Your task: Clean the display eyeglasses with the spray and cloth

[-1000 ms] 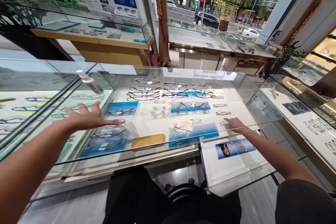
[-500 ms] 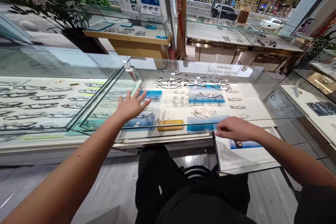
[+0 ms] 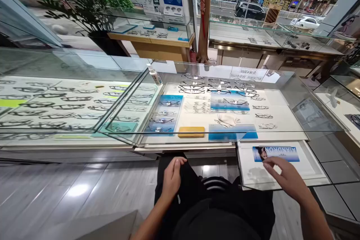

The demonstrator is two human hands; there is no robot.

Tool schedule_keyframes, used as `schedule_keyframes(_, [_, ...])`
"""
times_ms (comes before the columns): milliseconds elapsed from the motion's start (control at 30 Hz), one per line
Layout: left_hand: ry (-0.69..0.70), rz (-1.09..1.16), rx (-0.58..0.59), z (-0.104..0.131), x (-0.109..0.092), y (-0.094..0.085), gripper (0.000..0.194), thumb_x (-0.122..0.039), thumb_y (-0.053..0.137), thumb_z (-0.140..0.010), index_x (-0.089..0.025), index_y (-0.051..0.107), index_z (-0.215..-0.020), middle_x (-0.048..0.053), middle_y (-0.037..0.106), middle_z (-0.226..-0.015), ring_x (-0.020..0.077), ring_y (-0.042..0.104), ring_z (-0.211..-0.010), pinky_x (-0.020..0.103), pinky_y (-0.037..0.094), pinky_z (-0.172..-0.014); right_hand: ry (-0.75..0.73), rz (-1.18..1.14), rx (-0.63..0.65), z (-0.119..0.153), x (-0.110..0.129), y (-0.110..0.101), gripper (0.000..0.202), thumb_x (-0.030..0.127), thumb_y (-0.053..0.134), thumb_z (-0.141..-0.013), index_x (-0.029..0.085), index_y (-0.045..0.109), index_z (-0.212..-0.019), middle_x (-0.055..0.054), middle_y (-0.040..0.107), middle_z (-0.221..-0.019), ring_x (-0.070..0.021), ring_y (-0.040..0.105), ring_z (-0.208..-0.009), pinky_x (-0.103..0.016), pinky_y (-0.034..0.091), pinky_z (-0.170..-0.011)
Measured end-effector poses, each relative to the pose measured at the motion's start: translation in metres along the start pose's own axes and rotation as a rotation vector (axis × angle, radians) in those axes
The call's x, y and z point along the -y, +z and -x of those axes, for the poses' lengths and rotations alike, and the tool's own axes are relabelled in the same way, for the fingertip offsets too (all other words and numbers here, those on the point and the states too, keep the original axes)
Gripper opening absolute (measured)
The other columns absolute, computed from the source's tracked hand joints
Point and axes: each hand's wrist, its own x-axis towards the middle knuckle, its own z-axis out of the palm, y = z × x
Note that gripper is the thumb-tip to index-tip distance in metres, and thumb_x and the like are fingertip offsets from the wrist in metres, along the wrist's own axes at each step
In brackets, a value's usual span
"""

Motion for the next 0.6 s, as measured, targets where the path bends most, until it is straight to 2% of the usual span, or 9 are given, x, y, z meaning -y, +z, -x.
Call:
schedule_keyframes(33, [-0.300,0.240,-0.102,-0.003,0.016,0.012,0.028,-0.044,0.073,-0.088,-0.022,0.059,-0.080,0.008,0.069,-0.098,0.0255,0.068,-0.099,0.042,0.054,-0.099,-0.040,-0.003,-0.110,0.001,-0.003,0.003,0.039,0.057,0.051,-0.100,0.026,0.073,-0.095,-0.009,0.078,-0.095,-0.0276,0.073,-0.090,-0.040,0.057,-0.079])
schedule_keyframes(67, [-0.408,0.318,-0.122,-0.010,0.029,0.024,0.026,-0.042,0.075,-0.087,-0.023,0.058,-0.088,0.007,0.067,-0.103,0.0231,0.069,-0.096,0.041,0.055,-0.095,-0.082,-0.004,-0.205,0.001,-0.006,0.005,0.036,0.055,0.052,-0.101,0.026,0.072,-0.094,-0.009,0.078,-0.094,-0.0270,0.073,-0.089,-0.039,0.057,-0.079])
schedule_keyframes(100, [-0.460,0.359,-0.125,-0.018,0.038,0.036,0.026,-0.039,0.077,-0.086,-0.023,0.058,-0.093,0.007,0.066,-0.106,0.0215,0.069,-0.094,0.040,0.056,-0.094,-0.119,0.000,-0.277,0.000,-0.007,0.006,0.034,0.053,0.052,-0.101,0.026,0.072,-0.093,-0.008,0.078,-0.092,-0.0263,0.072,-0.087,-0.039,0.057,-0.079])
schedule_keyframes(167, [-0.536,0.444,-0.102,-0.037,0.049,0.055,0.028,-0.039,0.078,-0.087,-0.023,0.056,-0.095,0.007,0.063,-0.104,0.0206,0.069,-0.093,0.041,0.057,-0.094,-0.172,0.025,-0.335,-0.003,-0.008,0.005,0.031,0.049,0.054,-0.102,0.026,0.071,-0.090,-0.007,0.078,-0.089,-0.0250,0.072,-0.083,-0.038,0.056,-0.078])
schedule_keyframes(267, [-0.566,0.538,-0.100,-0.061,0.053,0.075,0.029,-0.041,0.074,-0.089,-0.022,0.052,-0.087,0.002,0.057,-0.090,0.0153,0.066,-0.084,0.033,0.057,-0.089,-0.216,0.059,-0.332,-0.008,-0.008,0.002,0.032,0.049,0.054,-0.101,0.026,0.070,-0.087,-0.006,0.078,-0.086,-0.0243,0.072,-0.079,-0.037,0.056,-0.074])
schedule_keyframes(367, [-0.568,0.564,-0.137,-0.070,0.056,0.086,0.036,-0.041,0.080,-0.082,-0.022,0.050,-0.085,-0.002,0.053,-0.084,0.0109,0.060,-0.077,0.025,0.054,-0.079,-0.219,0.065,-0.343,-0.012,-0.009,0.001,0.035,0.053,0.053,-0.100,0.026,0.071,-0.085,-0.006,0.077,-0.082,-0.0236,0.070,-0.075,-0.036,0.055,-0.069])
schedule_keyframes(500, [-0.554,0.561,-0.131,-0.062,0.059,0.086,0.046,-0.049,0.088,-0.071,-0.022,0.057,-0.090,-0.003,0.054,-0.081,0.0102,0.058,-0.073,0.021,0.046,-0.066,-0.191,0.055,-0.356,-0.014,-0.012,0.000,0.037,0.055,0.054,-0.099,0.026,0.072,-0.085,-0.006,0.077,-0.083,-0.0238,0.069,-0.075,-0.036,0.055,-0.070])
schedule_keyframes(600, [-0.545,0.529,-0.090,-0.048,0.058,0.079,0.049,-0.052,0.089,-0.068,-0.021,0.061,-0.094,-0.001,0.058,-0.082,0.0113,0.060,-0.073,0.022,0.045,-0.064,-0.152,0.040,-0.342,-0.015,-0.016,-0.003,0.036,0.056,0.055,-0.098,0.027,0.073,-0.088,-0.007,0.078,-0.089,-0.0253,0.070,-0.081,-0.037,0.057,-0.076])
